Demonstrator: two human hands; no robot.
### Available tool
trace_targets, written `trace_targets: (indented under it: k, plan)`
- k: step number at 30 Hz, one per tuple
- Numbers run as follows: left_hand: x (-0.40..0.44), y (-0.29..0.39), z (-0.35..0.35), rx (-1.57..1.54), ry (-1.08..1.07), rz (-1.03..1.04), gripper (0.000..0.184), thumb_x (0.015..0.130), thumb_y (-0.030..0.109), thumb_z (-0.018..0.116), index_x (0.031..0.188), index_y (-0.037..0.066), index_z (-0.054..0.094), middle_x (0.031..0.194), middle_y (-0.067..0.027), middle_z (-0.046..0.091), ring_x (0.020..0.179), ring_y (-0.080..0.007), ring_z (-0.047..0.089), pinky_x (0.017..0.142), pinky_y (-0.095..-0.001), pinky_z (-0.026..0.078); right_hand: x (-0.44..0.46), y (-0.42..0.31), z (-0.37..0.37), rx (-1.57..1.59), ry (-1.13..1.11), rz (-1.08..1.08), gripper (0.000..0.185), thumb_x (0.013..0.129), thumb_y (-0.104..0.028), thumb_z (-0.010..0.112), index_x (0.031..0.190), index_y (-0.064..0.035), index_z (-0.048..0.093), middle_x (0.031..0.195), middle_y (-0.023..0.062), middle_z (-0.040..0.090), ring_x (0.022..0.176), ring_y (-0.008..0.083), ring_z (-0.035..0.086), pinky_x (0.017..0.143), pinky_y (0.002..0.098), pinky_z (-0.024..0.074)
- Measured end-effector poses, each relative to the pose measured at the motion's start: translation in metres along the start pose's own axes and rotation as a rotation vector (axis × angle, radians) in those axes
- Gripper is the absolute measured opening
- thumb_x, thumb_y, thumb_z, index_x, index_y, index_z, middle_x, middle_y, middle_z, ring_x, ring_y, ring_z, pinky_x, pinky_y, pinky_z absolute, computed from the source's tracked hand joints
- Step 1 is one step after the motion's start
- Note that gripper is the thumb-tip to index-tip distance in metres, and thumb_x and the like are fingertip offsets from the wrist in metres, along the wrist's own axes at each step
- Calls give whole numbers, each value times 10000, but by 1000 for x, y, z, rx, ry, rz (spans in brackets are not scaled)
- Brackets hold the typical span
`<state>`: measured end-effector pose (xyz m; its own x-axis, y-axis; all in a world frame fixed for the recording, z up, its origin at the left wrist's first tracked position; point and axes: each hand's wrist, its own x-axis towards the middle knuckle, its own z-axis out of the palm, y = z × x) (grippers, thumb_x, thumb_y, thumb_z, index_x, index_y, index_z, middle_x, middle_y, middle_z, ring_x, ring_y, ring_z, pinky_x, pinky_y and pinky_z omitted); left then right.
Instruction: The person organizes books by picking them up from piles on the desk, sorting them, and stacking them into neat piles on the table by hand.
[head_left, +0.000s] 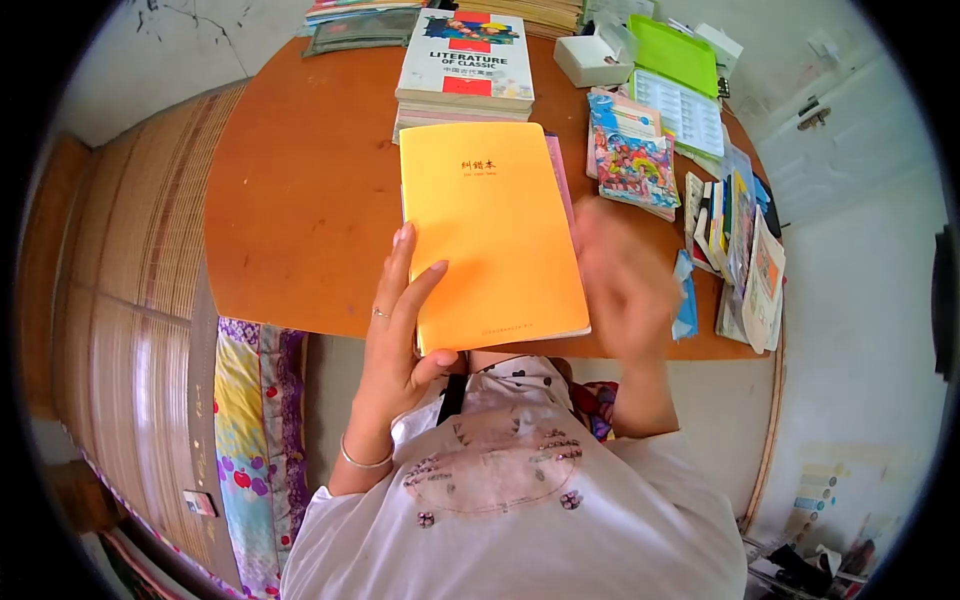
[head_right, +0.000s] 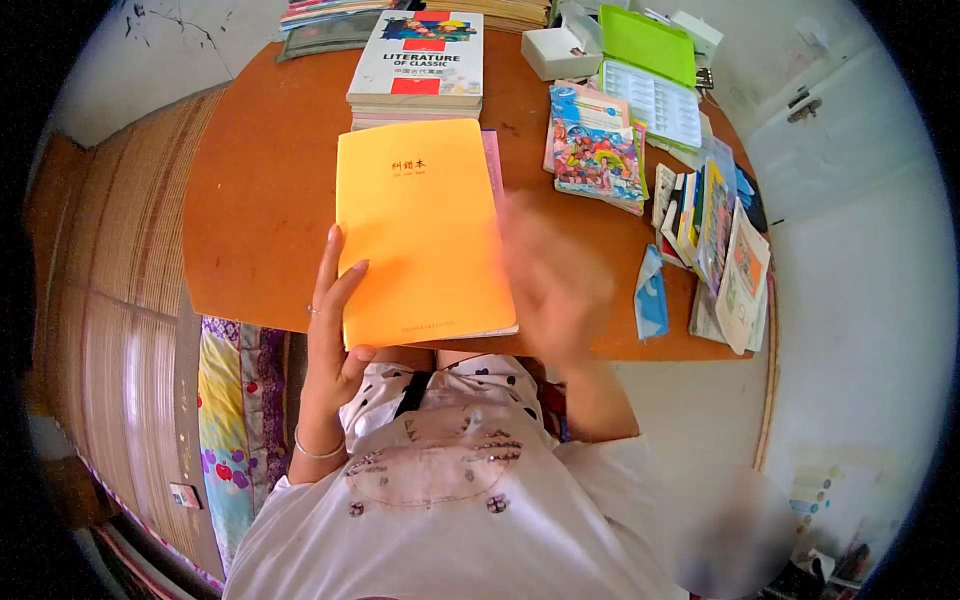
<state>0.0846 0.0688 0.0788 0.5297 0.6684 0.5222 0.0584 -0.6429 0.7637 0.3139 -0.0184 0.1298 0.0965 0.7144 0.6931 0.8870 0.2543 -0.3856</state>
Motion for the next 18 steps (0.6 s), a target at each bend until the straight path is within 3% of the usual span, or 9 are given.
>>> trace_targets:
  k: [1,2,4,7,11,13,15,18]
  plan:
    - [-1,1,-1,42,-8,-3,696,917,598,410,1310,28,481,1503,-264,245,1409,-414,209,1124,-519,179,16,14,-4,-67,96,128,181,841,-90,652,986,15,678,1100,168,664,1051,299,635,879,365,507]
    - [-1,2,-1,42,-11,-2,696,917,598,410,1310,28,481,1503,-264,245,1409,-414,209,1124,-519,179,17,47,-1,-186,110,181,259,840,-77,646,1084,9,646,1137,157,651,1070,332,615,901,374,496]
    - [2,3,-2,82,-33,9,645,930,558,405,1285,27,492,1502,-254,257,1405,-418,215,1130,-519,160,10,107,14,-614,-7,151,367,843,-68,635,1202,-16,584,1181,142,633,1081,327,605,919,376,485]
    - [3,2,-2,68,-47,21,611,938,526,406,1271,21,496,1497,-251,270,1395,-428,234,1124,-515,190,-14,169,30,-748,-121,1,443,851,-92,635,1277,-36,526,1205,130,621,1076,321,606,908,383,489]
    - [1,4,1,21,-13,16,617,939,530,403,1276,20,488,1489,-255,283,1384,-437,255,1115,-506,225,-3,144,6,-446,-117,200,404,852,-81,621,1251,-53,564,1199,129,626,1037,330,621,855,384,514]
    - [3,3,1,70,-7,25,618,942,520,404,1288,13,471,1480,-262,294,1377,-445,265,1108,-500,248,5,115,-5,-376,180,378,348,858,-70,606,1205,-45,607,1155,129,651,962,320,655,785,375,539]
    - [3,1,2,60,-4,24,680,929,556,411,1330,6,432,1483,-264,285,1378,-440,265,1110,-494,247,18,56,-16,-400,348,86,296,869,-66,595,1153,5,634,1106,149,672,939,299,676,741,353,547]
    - [-1,-2,8,-29,21,-8,840,887,650,411,1405,-7,341,1491,-267,261,1380,-430,265,1111,-476,251,15,-15,-16,-460,177,-306,305,871,-26,549,1159,46,621,1151,194,646,1051,290,648,844,341,540]
